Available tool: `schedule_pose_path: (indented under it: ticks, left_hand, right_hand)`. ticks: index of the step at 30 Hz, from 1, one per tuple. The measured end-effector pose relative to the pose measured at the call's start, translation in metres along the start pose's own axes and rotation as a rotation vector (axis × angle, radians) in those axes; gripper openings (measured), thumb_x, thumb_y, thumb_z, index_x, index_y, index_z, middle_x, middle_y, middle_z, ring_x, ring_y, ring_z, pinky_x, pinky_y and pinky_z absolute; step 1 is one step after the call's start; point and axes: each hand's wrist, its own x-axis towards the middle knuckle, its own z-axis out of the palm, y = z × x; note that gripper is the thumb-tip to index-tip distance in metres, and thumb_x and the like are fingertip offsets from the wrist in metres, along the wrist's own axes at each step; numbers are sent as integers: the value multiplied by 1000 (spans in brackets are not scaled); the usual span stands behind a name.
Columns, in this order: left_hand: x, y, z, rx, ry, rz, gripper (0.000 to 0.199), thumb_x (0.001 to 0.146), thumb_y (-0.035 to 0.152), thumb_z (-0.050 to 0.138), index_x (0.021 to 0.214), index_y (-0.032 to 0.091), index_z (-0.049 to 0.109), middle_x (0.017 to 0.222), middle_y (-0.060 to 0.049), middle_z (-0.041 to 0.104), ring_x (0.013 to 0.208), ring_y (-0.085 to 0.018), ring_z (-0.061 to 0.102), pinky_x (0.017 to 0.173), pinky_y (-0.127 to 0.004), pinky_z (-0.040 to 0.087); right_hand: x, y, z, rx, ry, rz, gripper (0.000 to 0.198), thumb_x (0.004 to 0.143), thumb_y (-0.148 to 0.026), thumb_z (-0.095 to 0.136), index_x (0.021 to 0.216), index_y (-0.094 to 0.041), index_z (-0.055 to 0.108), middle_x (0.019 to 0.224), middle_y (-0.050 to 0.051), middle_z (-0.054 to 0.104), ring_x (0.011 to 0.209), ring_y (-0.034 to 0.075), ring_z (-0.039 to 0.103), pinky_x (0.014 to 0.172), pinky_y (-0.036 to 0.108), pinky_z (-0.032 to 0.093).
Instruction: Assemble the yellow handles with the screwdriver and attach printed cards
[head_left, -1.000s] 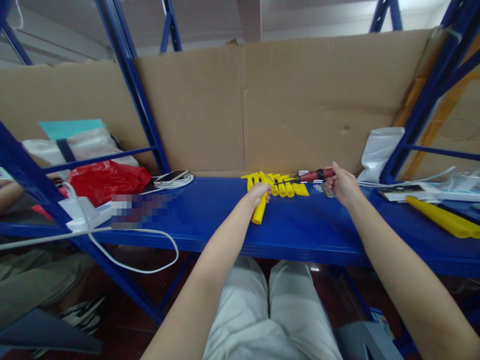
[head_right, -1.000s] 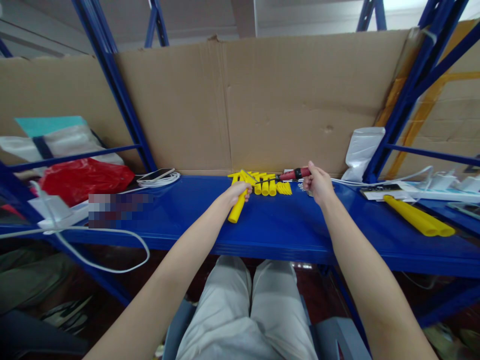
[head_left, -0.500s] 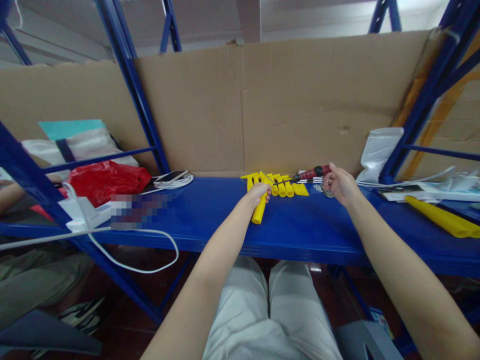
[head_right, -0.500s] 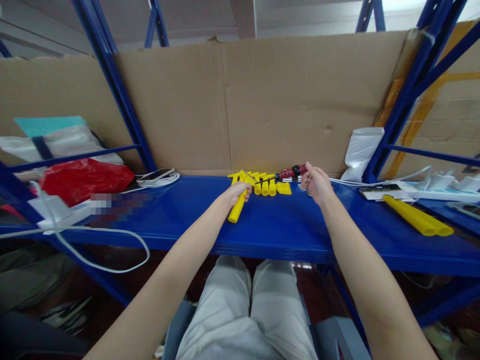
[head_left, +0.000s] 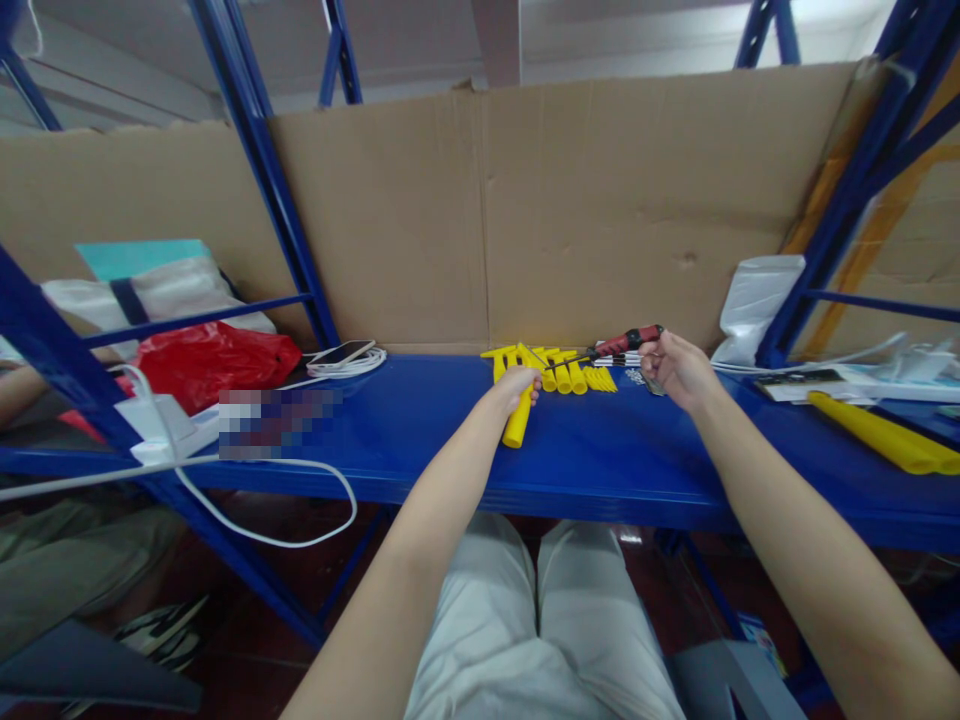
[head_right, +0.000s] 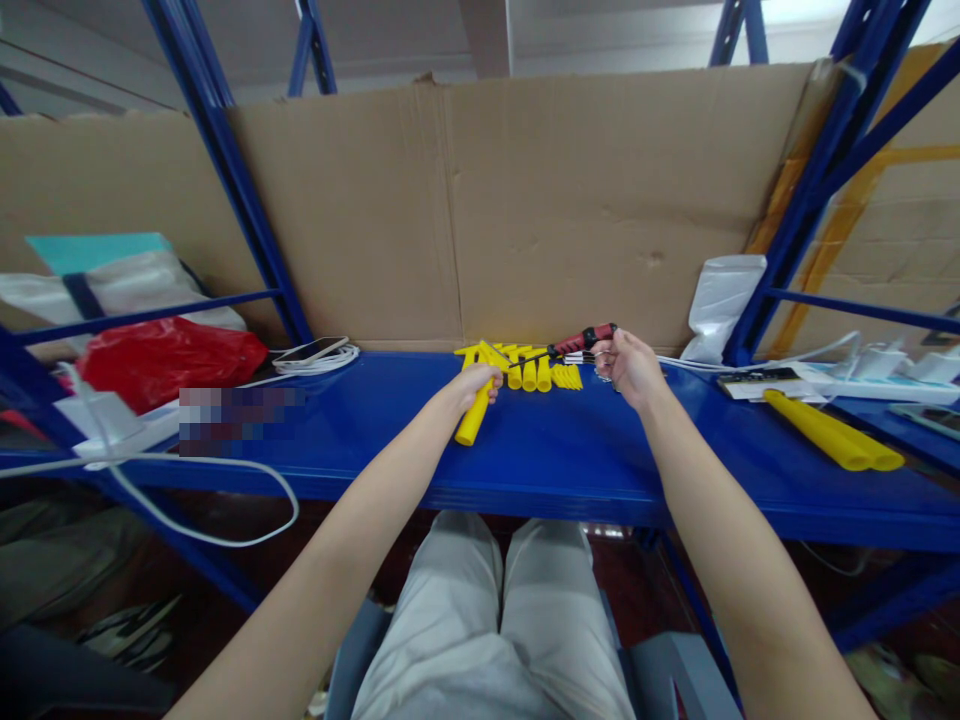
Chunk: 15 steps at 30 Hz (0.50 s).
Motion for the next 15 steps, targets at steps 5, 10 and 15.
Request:
schedule_pose_path:
  ticks: [5, 10, 15]
  left_hand:
    - [0, 0, 0, 0, -5, -5, 16, 78, 7, 50, 71, 20, 42, 44, 9, 38, 34, -5, 33, 39, -17, 28]
    - [-1, 1, 1, 9, 5, -9, 19, 79, 6, 48, 68, 19, 41, 43, 9, 37, 33, -4, 33, 38, -17, 28]
    - [0, 1, 1, 4, 9, -8, 18, 80, 8, 51, 69, 19, 41, 42, 9, 38, 33, -4, 33, 39, -17, 29]
  right_hand:
    - [3, 3, -3, -33, 21, -18, 40, 71, -48, 74, 66, -20, 46, 50, -6, 50, 39, 7, 45, 34, 17, 36]
    - [5, 4, -3, 16, 82, 25, 43, 65, -48, 78, 68, -20, 46, 50, -7, 47, 40, 7, 46, 34, 17, 38]
    - [6, 5, -5, -10, 66, 40, 41, 68, -51, 75, 69, -21, 47, 43, -6, 44, 37, 9, 44, 33, 19, 36]
